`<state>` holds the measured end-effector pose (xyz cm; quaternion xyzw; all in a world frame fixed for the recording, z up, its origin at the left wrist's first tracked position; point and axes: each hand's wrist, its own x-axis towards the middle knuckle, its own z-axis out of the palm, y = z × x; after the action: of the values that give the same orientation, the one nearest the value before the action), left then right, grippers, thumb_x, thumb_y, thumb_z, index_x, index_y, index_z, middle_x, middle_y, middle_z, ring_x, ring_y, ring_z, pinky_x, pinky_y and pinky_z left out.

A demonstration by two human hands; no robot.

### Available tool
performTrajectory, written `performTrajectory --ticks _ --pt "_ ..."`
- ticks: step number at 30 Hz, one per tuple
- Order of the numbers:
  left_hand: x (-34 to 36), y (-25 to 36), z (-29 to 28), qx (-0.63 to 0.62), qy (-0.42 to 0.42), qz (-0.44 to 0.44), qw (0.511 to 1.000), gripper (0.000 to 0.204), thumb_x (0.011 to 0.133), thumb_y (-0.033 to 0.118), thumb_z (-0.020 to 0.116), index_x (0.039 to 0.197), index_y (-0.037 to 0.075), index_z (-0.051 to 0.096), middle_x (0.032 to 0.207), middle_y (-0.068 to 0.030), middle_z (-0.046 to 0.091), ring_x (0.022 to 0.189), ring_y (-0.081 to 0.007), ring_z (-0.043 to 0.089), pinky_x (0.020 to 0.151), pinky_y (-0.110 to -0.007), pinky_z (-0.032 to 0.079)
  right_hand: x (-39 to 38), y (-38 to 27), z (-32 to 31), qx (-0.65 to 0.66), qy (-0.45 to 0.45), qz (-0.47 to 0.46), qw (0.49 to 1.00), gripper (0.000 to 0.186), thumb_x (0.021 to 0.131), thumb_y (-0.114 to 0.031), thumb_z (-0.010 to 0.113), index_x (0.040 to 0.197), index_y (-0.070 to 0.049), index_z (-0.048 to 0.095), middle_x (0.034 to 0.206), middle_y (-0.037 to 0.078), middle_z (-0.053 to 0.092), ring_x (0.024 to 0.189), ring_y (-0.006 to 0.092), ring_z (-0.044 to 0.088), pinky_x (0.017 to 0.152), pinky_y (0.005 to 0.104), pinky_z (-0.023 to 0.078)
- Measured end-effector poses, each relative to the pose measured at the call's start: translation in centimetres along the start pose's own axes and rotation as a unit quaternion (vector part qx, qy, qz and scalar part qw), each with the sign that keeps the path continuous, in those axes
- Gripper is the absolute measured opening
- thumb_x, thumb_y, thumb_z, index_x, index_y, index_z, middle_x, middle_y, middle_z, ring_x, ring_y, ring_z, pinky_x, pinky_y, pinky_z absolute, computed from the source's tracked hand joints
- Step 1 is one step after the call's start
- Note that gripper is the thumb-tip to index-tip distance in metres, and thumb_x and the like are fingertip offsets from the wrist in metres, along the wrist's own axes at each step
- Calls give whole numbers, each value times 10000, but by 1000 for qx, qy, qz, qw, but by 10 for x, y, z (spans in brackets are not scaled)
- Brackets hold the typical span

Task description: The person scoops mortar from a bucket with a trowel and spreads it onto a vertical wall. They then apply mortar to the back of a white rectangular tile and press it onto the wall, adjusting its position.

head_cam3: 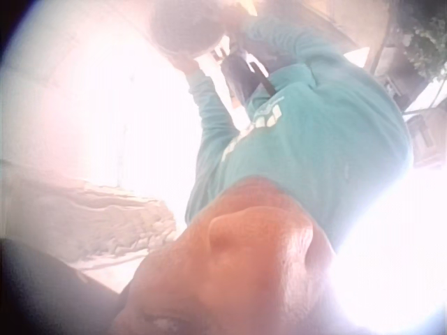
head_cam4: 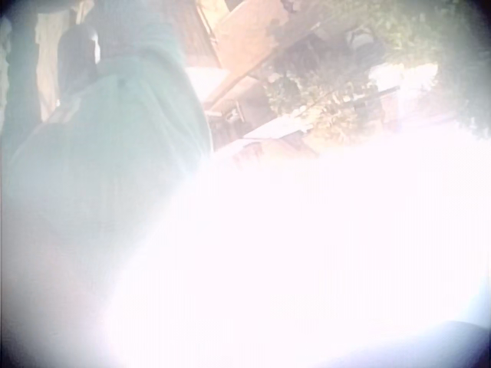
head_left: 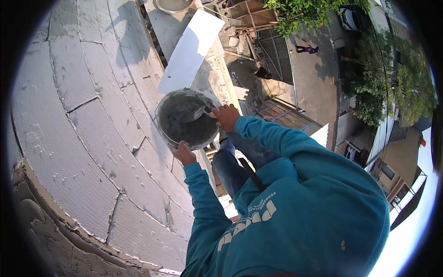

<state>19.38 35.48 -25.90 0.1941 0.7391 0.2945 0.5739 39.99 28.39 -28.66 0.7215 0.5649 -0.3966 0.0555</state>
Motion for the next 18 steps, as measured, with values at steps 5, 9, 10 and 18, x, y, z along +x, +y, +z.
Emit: performTrajectory --ticks 5,9,10,18 --pt "18 -37 -18 -42 -20 6 999 830 703 -82 539 1466 -28 218 1359 -185 448 1117 -277 524 955 -337 410 -24 -7 18 52 144 -18 988 476 830 -234 629 1248 -55 490 1151 176 555 1131 354 490 978 490 370" --pt "26 -52 -17 -7 2 10 1000 789 696 -122 525 1437 -56 261 1348 -184 461 1066 -263 557 900 -312 446 -42 -42 18 253 164 -43 953 365 850 -188 613 1179 -52 532 1077 162 585 1064 340 519 908 434 427" --pt "25 -56 -19 -12 -1 19 1000 782 701 -128 515 1437 -56 260 1349 -190 461 1066 -264 560 893 -318 454 -40 -54 22 306 166 -55 936 352 852 -191 615 1168 -54 542 1061 156 594 1055 332 525 895 428 435" --pt "28 -82 8 336 -109 237 905 600 867 303 654 1317 -5 403 1214 -179 564 1028 -305 616 840 -373 512 16 -131 -7 460 189 63 865 317 877 -257 624 1023 21 583 867 206 665 751 303 663 679 360 516"
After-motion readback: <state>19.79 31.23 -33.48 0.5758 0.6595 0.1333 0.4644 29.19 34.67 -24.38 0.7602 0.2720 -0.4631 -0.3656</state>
